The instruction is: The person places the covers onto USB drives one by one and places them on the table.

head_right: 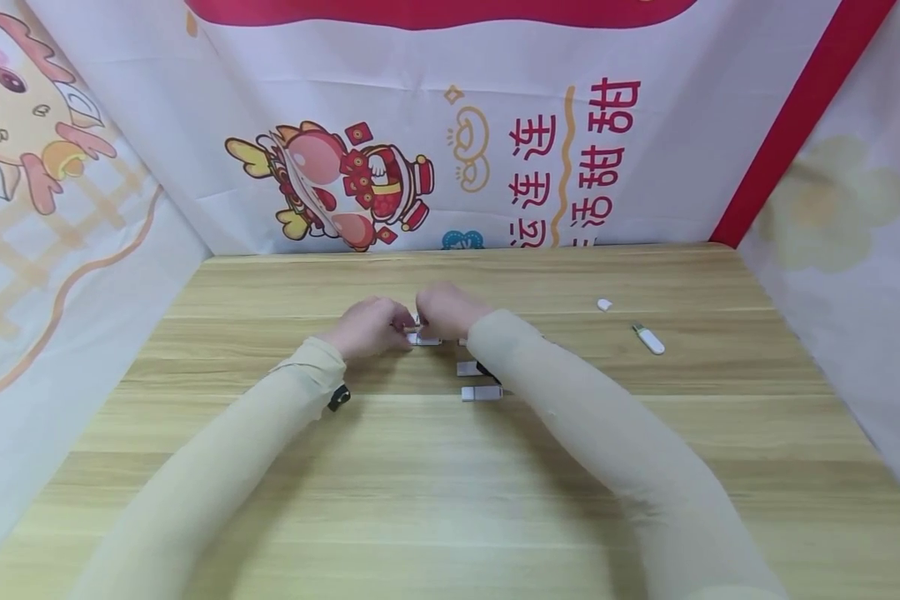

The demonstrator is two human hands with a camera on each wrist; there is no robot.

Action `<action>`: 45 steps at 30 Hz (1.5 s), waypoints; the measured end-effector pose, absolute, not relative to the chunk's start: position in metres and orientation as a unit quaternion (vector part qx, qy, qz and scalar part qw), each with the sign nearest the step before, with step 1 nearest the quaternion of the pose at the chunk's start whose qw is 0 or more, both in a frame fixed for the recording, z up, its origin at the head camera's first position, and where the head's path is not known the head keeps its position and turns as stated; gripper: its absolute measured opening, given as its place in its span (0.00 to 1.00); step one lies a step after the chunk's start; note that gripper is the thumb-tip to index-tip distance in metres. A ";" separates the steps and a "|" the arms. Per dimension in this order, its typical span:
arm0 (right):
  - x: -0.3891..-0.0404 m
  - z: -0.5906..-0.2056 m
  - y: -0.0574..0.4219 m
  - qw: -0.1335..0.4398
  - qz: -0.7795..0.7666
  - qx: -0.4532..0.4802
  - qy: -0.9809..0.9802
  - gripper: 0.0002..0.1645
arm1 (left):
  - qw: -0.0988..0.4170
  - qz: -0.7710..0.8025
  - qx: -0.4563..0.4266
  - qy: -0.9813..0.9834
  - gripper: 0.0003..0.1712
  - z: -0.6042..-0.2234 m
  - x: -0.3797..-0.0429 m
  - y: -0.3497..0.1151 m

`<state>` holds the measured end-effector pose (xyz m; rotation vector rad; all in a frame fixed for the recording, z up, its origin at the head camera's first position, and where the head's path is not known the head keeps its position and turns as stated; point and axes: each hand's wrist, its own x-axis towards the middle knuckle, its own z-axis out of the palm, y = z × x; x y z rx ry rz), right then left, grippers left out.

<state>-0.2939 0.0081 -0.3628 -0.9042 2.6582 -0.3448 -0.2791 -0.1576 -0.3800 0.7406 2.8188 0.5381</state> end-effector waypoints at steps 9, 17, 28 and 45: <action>-0.305 -0.345 0.002 0.139 -0.125 -0.336 0.923 0.10 | 0.086 0.178 0.172 0.965 0.16 -0.359 -0.283 -0.192; -0.315 -0.357 -0.011 0.158 -0.135 -0.308 0.928 0.10 | 0.108 0.184 0.142 0.966 0.17 -0.373 -0.288 -0.208; -0.326 -0.376 -0.030 0.141 -0.089 -0.337 0.926 0.06 | 0.101 0.200 0.178 0.958 0.12 -0.394 -0.301 -0.221; -0.326 -0.374 -0.032 0.124 -0.058 -0.353 0.926 0.05 | 0.095 0.191 0.218 0.952 0.08 -0.389 -0.294 -0.218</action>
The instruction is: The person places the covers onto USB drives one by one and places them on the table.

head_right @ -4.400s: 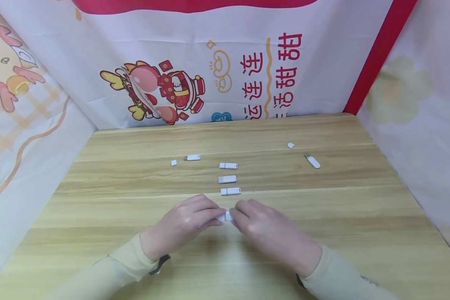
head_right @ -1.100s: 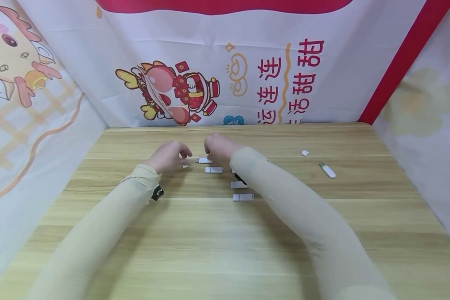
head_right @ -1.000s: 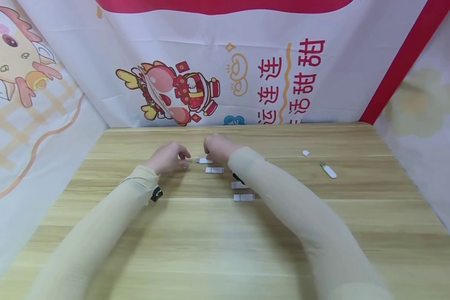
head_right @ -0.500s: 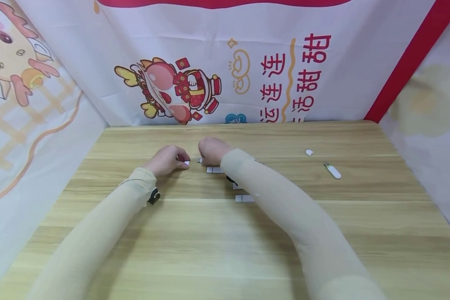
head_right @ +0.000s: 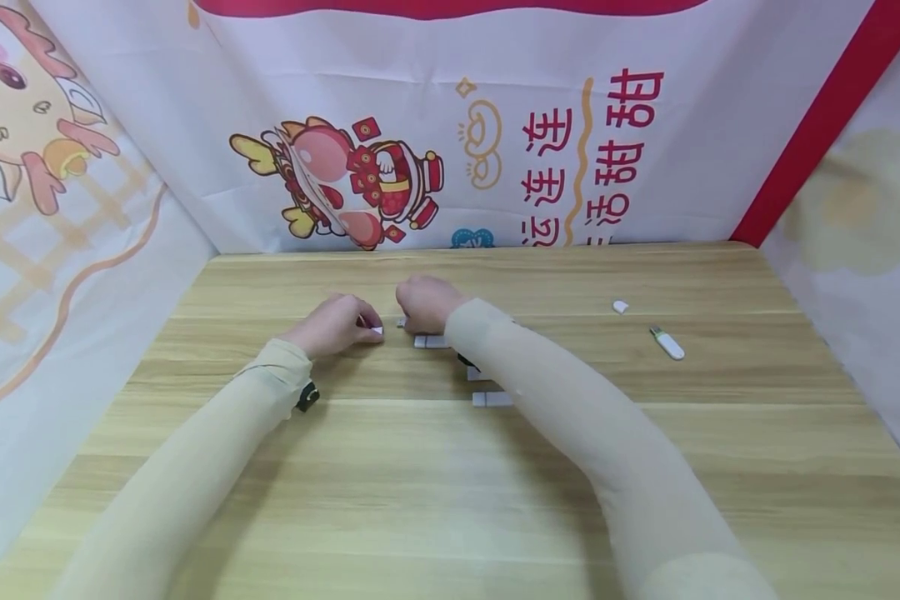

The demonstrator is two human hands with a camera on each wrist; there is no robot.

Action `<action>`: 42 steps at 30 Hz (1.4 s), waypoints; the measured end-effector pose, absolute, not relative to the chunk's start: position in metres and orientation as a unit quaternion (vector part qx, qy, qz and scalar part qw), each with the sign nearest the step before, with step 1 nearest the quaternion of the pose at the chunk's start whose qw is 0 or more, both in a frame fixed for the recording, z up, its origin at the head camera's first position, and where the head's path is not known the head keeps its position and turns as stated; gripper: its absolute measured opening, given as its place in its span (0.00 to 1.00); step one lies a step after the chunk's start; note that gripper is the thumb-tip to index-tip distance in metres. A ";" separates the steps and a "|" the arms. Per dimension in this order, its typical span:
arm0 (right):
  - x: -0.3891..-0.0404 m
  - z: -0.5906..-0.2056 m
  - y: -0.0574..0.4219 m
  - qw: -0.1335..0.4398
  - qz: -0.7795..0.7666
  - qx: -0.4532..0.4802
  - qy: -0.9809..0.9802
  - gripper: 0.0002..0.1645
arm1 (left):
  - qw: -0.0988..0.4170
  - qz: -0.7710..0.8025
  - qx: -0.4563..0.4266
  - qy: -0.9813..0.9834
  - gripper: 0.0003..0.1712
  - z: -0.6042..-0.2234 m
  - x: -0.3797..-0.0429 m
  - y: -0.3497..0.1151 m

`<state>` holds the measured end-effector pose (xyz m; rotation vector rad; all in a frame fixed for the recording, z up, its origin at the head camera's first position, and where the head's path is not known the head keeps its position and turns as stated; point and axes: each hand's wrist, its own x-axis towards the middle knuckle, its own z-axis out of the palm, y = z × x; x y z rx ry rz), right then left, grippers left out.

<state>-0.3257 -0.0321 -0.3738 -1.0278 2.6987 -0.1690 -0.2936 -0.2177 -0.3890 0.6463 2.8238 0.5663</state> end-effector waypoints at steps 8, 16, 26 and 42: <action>-0.311 -0.348 -0.009 0.100 -0.084 -0.361 0.923 0.03 | 0.078 0.204 0.231 0.948 0.10 -0.372 -0.278 -0.206; -0.274 -0.317 0.037 0.046 -0.115 -0.392 0.911 0.04 | 0.002 0.211 0.273 0.939 0.18 -0.359 -0.249 -0.196; -0.201 -0.317 0.089 -0.085 -0.142 -0.429 0.888 0.07 | -0.146 0.177 0.367 0.902 0.18 -0.341 -0.189 -0.176; -0.120 -0.326 0.122 -0.209 -0.172 -0.463 0.844 0.20 | -0.246 0.179 0.474 0.826 0.14 -0.332 -0.118 -0.143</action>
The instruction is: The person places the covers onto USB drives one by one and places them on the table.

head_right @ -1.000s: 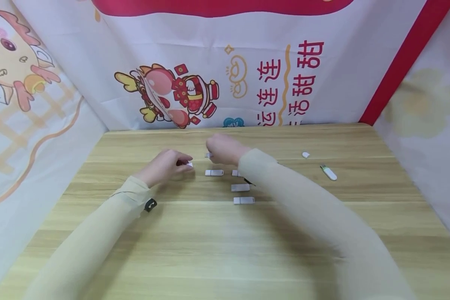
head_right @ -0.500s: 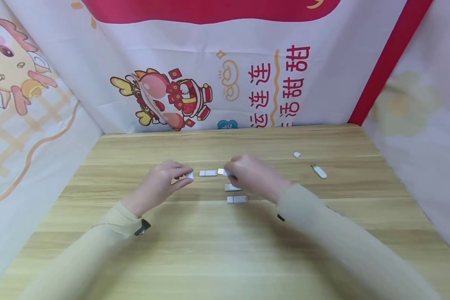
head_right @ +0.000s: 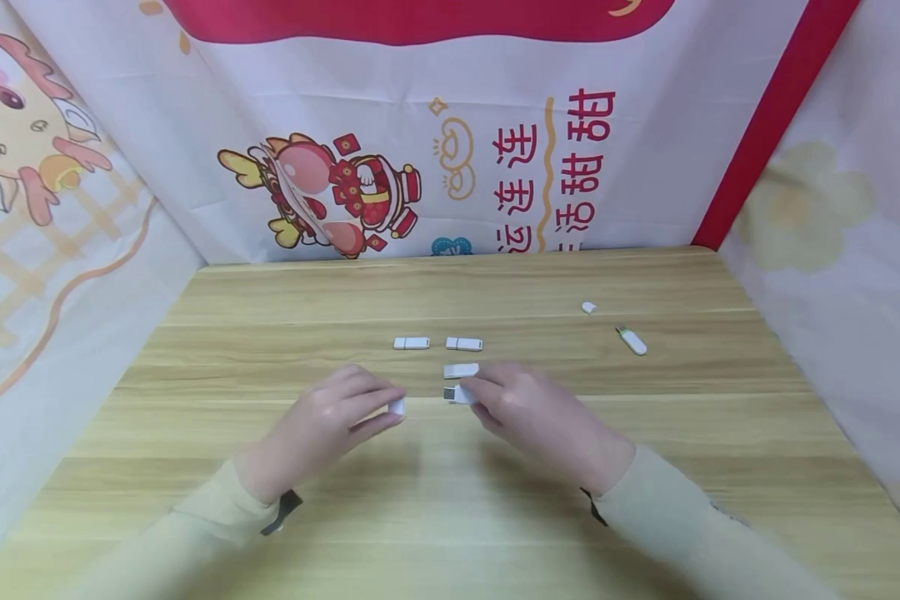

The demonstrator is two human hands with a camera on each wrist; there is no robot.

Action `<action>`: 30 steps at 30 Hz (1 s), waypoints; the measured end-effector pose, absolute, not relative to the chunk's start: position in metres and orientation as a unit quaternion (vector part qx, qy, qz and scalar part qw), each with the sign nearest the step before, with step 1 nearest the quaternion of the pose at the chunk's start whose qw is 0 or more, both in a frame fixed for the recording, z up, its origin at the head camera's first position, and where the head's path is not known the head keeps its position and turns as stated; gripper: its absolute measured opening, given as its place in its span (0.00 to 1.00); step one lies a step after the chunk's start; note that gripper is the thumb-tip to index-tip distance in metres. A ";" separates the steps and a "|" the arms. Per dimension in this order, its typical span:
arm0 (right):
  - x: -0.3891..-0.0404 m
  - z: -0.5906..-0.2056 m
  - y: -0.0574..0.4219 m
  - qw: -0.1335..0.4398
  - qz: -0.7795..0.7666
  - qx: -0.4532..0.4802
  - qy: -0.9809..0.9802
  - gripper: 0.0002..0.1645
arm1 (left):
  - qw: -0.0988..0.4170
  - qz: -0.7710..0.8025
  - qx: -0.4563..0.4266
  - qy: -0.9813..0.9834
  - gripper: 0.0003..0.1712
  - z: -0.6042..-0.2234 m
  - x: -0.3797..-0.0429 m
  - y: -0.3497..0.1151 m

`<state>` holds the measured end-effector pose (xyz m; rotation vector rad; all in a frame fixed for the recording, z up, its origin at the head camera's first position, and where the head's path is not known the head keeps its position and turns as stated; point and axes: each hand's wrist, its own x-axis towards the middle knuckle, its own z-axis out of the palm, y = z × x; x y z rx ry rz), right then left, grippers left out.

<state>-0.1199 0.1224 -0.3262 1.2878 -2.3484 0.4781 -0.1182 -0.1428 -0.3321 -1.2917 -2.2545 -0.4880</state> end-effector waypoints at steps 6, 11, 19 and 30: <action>-0.101 -0.323 0.125 0.236 0.175 0.465 -0.835 0.20 | 0.291 -0.194 -0.505 -0.789 0.13 -0.323 -0.100 -0.130; -0.086 -0.322 0.124 0.230 0.188 0.458 -0.838 0.22 | 0.301 -0.189 -0.504 -0.787 0.12 -0.320 -0.091 -0.125; -0.072 -0.322 0.124 0.212 0.224 0.447 -0.840 0.21 | 0.299 -0.169 -0.501 -0.794 0.12 -0.320 -0.086 -0.121; -0.066 -0.324 0.126 0.215 0.246 0.465 -0.823 0.14 | 0.284 -0.166 -0.499 -0.802 0.12 -0.323 -0.082 -0.117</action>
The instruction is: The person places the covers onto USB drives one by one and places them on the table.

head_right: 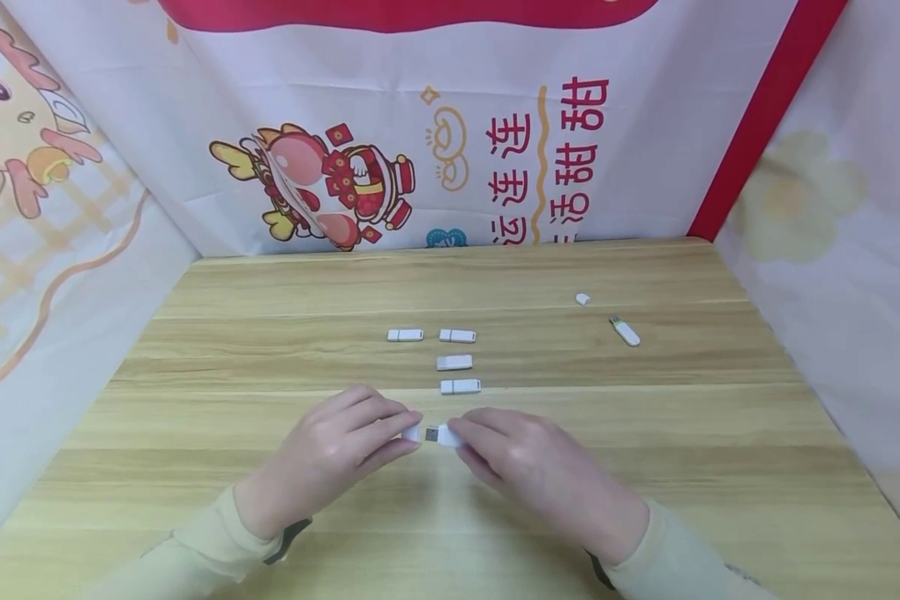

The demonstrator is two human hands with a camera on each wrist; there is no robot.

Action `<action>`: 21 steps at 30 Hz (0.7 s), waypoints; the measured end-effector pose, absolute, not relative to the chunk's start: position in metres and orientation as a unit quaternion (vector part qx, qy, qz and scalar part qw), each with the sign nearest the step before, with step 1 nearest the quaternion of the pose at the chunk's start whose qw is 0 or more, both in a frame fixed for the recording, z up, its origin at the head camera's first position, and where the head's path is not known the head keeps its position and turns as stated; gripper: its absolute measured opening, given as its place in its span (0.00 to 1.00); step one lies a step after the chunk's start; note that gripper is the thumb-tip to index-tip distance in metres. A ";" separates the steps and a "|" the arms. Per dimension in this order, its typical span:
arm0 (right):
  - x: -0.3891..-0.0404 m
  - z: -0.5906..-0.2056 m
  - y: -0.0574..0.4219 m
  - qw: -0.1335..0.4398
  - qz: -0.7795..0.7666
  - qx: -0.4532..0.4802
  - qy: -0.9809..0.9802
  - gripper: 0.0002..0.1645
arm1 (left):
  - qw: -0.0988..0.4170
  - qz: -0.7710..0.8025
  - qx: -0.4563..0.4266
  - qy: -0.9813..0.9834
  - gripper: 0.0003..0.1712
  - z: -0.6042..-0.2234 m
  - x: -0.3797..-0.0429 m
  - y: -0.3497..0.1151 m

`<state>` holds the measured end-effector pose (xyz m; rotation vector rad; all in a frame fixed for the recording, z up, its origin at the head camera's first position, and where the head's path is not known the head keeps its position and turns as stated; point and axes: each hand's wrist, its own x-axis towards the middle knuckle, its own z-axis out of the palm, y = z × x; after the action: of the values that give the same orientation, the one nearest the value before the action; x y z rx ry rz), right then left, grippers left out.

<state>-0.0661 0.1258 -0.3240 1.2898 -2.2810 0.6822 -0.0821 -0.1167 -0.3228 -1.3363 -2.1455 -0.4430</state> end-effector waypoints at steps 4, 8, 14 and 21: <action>-0.066 -0.325 0.124 0.215 0.248 0.468 -0.821 0.14 | 0.272 -0.165 -0.499 -0.806 0.12 -0.324 -0.082 -0.117; -0.066 -0.326 0.124 0.214 0.247 0.467 -0.821 0.13 | 0.266 -0.168 -0.500 -0.807 0.13 -0.324 -0.081 -0.116; -0.067 -0.328 0.122 0.216 0.238 0.467 -0.824 0.13 | 0.259 -0.168 -0.502 -0.808 0.14 -0.325 -0.080 -0.114; -0.068 -0.328 0.121 0.216 0.235 0.466 -0.825 0.14 | 0.257 -0.173 -0.511 -0.802 0.13 -0.326 -0.081 -0.113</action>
<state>-0.0678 0.1205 -0.3284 1.2930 -2.2871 0.6521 -0.0811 -0.1130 -0.3263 -1.3879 -2.1754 -0.4682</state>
